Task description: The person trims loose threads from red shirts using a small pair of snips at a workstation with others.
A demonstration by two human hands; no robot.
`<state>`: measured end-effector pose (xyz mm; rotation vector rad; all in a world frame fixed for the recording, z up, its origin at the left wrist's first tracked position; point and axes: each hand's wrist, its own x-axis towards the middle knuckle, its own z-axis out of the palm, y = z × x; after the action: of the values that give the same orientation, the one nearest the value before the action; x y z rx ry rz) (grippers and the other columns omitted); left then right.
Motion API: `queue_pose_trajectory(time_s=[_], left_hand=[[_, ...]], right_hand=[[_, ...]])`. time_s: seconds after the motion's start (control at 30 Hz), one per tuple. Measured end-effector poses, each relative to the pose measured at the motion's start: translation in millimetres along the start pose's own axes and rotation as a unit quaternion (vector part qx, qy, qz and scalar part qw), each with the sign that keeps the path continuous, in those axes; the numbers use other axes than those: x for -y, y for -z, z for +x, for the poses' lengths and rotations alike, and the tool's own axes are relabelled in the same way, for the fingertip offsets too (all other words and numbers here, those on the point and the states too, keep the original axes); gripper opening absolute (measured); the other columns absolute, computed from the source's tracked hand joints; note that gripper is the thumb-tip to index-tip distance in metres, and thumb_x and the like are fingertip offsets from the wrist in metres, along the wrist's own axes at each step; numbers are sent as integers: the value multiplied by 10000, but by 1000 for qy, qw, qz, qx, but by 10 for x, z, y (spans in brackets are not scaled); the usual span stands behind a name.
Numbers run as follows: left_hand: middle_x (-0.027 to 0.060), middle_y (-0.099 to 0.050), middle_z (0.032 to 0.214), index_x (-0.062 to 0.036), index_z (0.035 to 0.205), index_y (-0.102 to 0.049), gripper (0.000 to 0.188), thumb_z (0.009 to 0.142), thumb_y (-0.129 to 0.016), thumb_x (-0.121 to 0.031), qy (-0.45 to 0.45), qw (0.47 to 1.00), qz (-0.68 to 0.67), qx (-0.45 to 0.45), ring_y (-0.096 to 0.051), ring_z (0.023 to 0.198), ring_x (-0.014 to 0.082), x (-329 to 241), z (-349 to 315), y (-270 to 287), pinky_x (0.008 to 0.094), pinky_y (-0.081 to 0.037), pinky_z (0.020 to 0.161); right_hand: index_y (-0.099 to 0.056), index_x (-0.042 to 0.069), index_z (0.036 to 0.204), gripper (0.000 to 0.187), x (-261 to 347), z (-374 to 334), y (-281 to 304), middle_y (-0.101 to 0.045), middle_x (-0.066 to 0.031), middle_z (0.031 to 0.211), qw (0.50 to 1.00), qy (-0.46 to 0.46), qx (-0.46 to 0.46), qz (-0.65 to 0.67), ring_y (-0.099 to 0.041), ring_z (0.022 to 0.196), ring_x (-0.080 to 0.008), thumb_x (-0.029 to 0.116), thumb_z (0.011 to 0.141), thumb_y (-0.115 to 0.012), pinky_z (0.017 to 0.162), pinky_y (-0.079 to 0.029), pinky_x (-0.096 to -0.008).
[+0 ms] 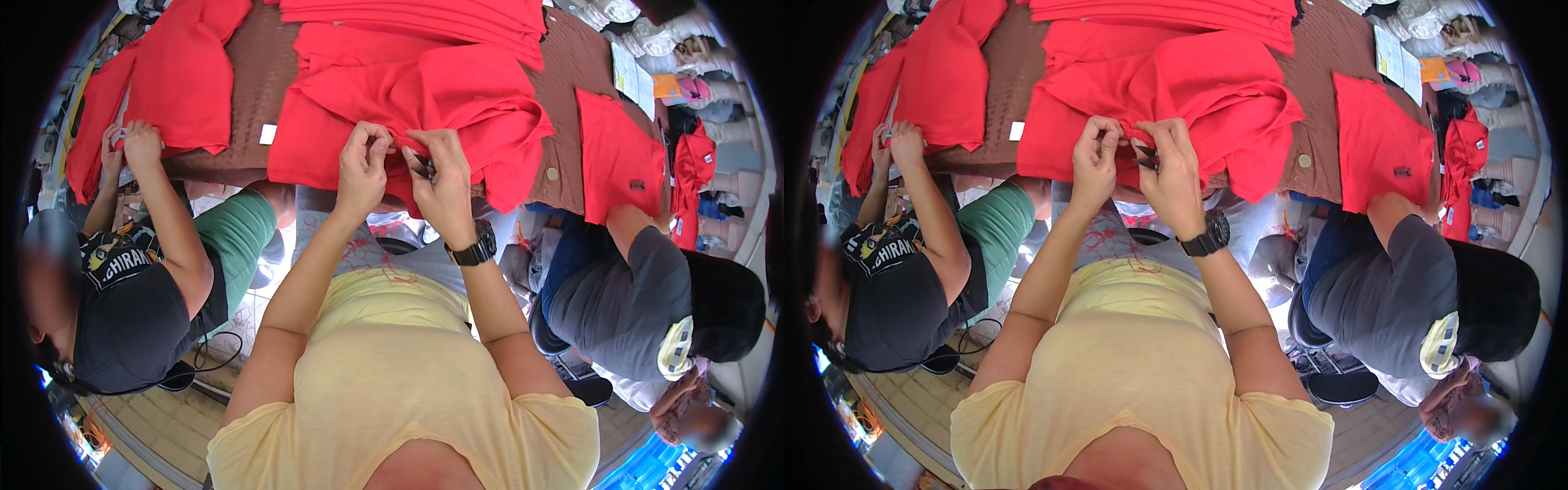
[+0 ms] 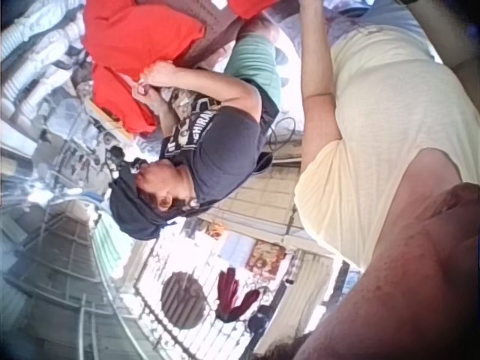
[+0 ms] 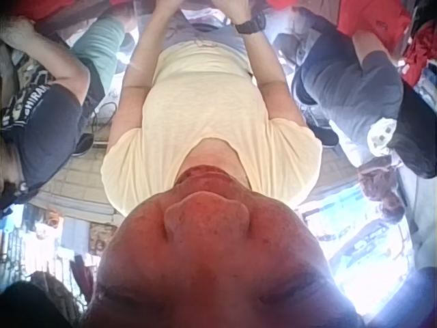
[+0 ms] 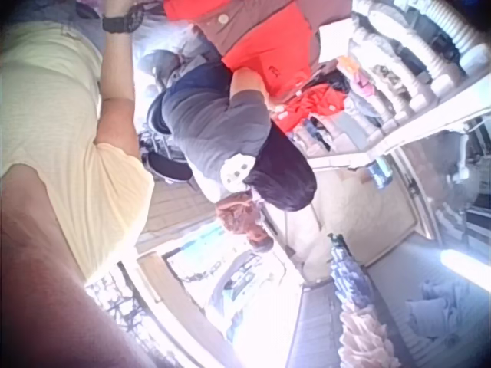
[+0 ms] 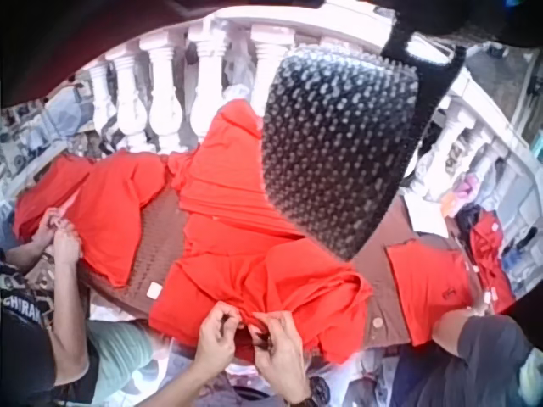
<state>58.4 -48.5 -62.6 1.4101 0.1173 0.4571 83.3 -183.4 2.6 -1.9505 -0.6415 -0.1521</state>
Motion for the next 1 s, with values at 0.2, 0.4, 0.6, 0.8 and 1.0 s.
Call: queue_pose_trajectory(time_s=[0.2, 0.4, 0.6, 0.8, 1.0], left_hand=[[47, -588, 980, 7, 1089, -571, 85, 1007, -549, 3, 0, 998, -53, -46, -613, 935, 118, -97, -85, -87, 258, -515, 856], [44, -588, 975, 19, 1029, -593, 52, 978, -589, 28, -45, 998, 31, -43, -620, 896, 114, -77, -66, -92, 250, -525, 821], [46, -605, 916, 20, 980, -591, 31, 993, -581, -7, 11, 998, 33, -52, -612, 835, 109, -28, -53, -101, 252, -526, 778], [69, -606, 872, 33, 913, -589, 79, 980, -582, -8, 29, 998, -8, -61, -609, 784, 130, -53, -89, -100, 272, -513, 727], [81, -600, 864, 30, 899, -592, 62, 951, -602, -4, -21, 998, 37, -50, -607, 767, 162, -20, -123, -89, 295, -496, 703]], right_hand=[[-664, -45, 1024, 150, -172, 39, -10, -586, -145, 844, 995, -89, 19, 37, -583, 700, -230, 15, 888, -684, 626, -452, -336], [-668, -47, 1023, 148, -159, 9, -8, -595, -146, 864, 998, -46, 26, 42, -605, 735, -250, 14, 889, -680, 670, -474, -342], [-647, -32, 1099, 207, -84, -10, -23, -597, -159, 888, 1000, 2, -26, -6, -628, 779, -280, 14, 898, -667, 699, -492, -350], [-599, -27, 1072, 199, 294, -217, 102, -551, -130, 753, 971, -182, 100, 118, -600, 742, -210, 156, 1021, -541, 677, -462, -347], [-602, -37, 969, 414, -40, -374, -40, -559, -163, 725, 938, -272, 108, 185, -572, 700, -231, 300, 1077, -387, 676, -446, -380]])
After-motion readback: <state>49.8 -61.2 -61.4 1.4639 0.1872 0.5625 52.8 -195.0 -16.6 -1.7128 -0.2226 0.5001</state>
